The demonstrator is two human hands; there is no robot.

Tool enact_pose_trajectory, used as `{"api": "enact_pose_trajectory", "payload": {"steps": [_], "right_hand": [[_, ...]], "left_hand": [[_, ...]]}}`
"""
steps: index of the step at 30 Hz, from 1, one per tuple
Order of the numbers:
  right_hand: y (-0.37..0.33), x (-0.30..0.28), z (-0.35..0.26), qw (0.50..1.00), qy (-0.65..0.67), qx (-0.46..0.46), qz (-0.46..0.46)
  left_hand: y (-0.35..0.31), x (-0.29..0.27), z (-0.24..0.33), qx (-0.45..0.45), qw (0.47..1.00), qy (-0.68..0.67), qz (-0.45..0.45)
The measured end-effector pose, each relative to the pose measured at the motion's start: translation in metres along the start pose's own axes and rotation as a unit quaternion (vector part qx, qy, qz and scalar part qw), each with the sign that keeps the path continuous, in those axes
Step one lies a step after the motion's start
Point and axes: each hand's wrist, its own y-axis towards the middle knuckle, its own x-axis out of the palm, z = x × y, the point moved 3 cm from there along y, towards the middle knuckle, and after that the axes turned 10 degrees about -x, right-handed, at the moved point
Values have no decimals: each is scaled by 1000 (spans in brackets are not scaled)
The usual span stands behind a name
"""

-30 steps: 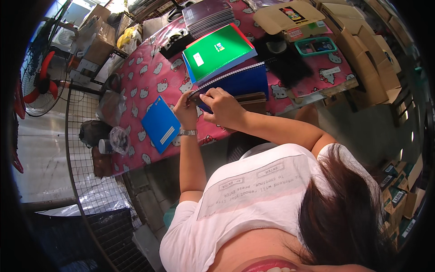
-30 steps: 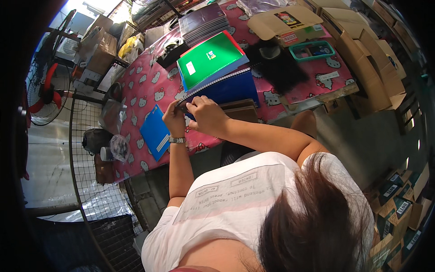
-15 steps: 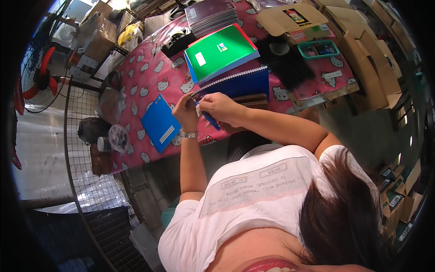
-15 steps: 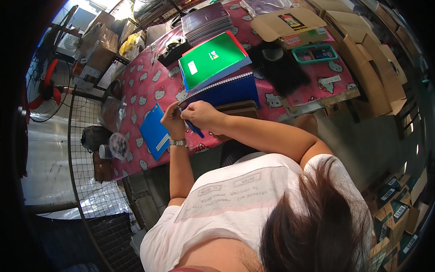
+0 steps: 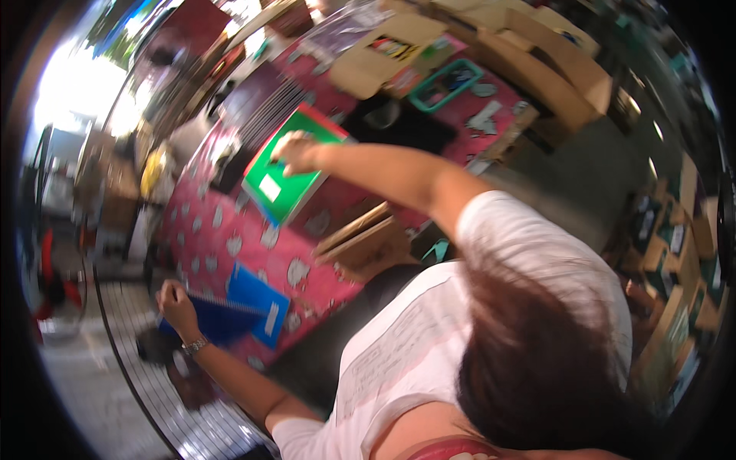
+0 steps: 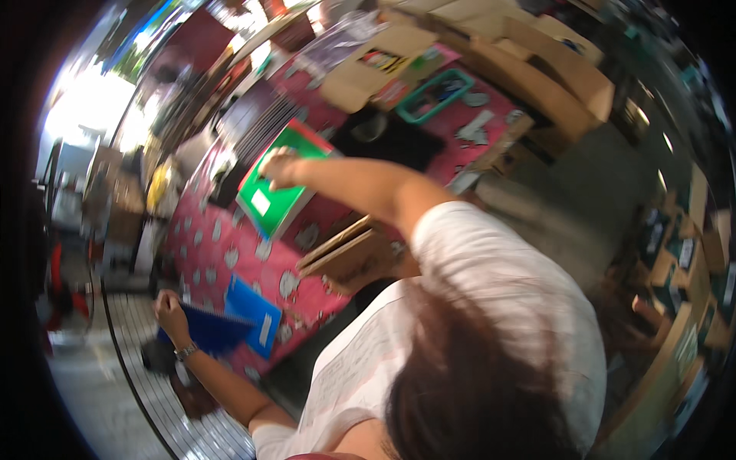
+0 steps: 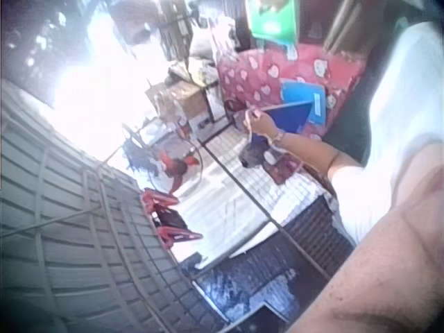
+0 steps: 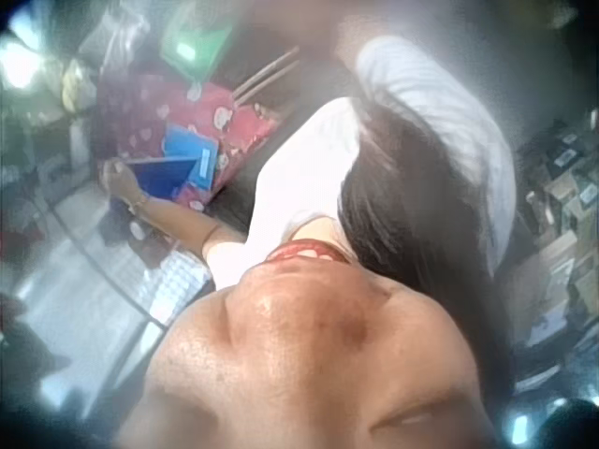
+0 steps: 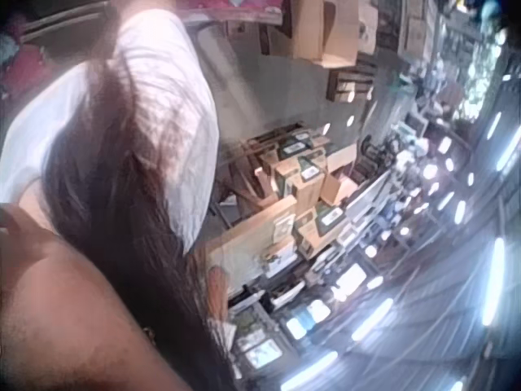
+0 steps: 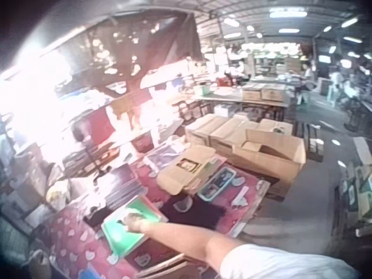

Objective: The person organizes binders and places them into cardboard boxes, then seals one box with a tape dispenser.

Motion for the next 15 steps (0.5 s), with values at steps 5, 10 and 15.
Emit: {"api": "enact_pose_trajectory", "payload": {"steps": [5,10,15], "right_hand": [[-15,-19,-15,994,104,-11,-30],[-130,-90,48,953,164,-89,240],[-343,-182,155,874,107,121,459]], "left_hand": [[24,119,-86,-64,995,-11,-71],[19,157,48,-61,976,-188,-89],[-3,137,295,74,956,-273,-75]]}}
